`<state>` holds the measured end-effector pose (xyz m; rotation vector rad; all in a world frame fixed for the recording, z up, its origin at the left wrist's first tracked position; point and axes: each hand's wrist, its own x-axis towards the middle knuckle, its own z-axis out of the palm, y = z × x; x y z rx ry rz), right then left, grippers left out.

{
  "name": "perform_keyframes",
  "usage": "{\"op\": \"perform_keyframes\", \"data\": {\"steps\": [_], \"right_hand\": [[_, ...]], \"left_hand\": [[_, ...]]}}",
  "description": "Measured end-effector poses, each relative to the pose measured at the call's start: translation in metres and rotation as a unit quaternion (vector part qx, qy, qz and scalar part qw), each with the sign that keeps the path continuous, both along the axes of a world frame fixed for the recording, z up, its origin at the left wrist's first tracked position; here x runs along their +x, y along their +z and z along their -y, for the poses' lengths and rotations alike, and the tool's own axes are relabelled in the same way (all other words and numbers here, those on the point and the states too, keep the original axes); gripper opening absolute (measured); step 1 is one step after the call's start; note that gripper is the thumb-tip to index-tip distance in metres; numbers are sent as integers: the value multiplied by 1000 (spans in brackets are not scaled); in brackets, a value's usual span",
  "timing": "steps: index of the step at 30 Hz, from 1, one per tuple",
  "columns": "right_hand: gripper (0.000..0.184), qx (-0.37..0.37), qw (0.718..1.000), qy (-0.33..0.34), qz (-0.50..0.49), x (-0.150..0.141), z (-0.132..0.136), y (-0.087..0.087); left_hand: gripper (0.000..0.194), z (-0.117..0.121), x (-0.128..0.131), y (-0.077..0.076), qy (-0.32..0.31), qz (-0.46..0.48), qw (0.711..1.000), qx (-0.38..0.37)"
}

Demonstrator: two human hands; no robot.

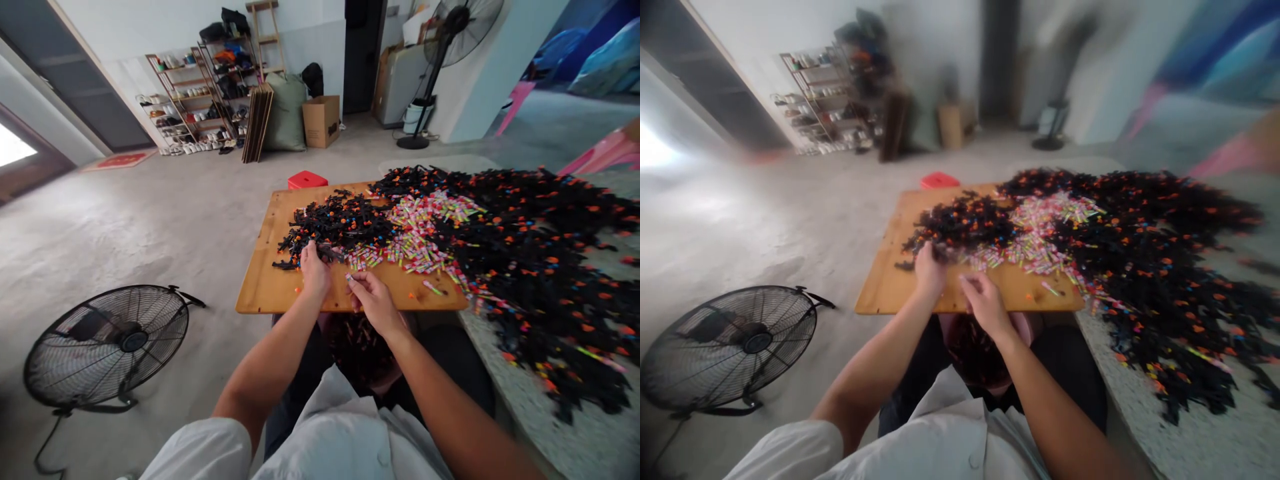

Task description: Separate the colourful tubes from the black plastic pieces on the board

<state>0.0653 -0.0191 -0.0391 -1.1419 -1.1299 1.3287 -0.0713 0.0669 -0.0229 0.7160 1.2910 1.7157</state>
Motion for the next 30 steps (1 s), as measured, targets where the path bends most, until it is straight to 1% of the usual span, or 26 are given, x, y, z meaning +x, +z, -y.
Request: {"op": "perform_keyframes", "data": {"steps": [2,4,6,8,11,13,16,19,22,24,26,28,30], "right_hand": [[40,15,1000,2,-10,0,5,6],[37,31,999,2,-21,0,9,11],[35,40,999,2,-34,1,12,15],[33,45,998,0,-39,2,15,18],[32,51,998,-14,-36,3,18,20],[32,50,998,-20,-44,4,19,21],[31,34,997,-20,-73,6,20,21],[31,-11,990,-22,-139,10,19,20],[29,-42,979,-24,-199,14,17,20],[28,-46,979,-19,-200,15,17,20],[27,-49,981,-10,-189,16,18,20],[26,-55,983,-6,-177,15,20,20],[27,-57,984,-6,-170,13,20,20]], "left_hand": [[31,7,16,5,13,62,998,-8],[26,14,28,13,24,101,995,-13],[24,20,36,22,28,96,995,-17],[25,25,39,31,30,71,997,-27],[28,31,41,39,18,36,998,-41],[29,33,40,40,14,21,999,-44],[29,36,38,36,23,-10,999,-36],[30,40,36,30,30,-38,999,-7],[33,43,36,27,21,-53,998,13],[33,44,37,28,24,-56,998,17],[33,44,37,30,24,-40,999,19],[32,44,38,32,15,-19,999,21],[32,46,38,35,8,-22,1000,19]]}}
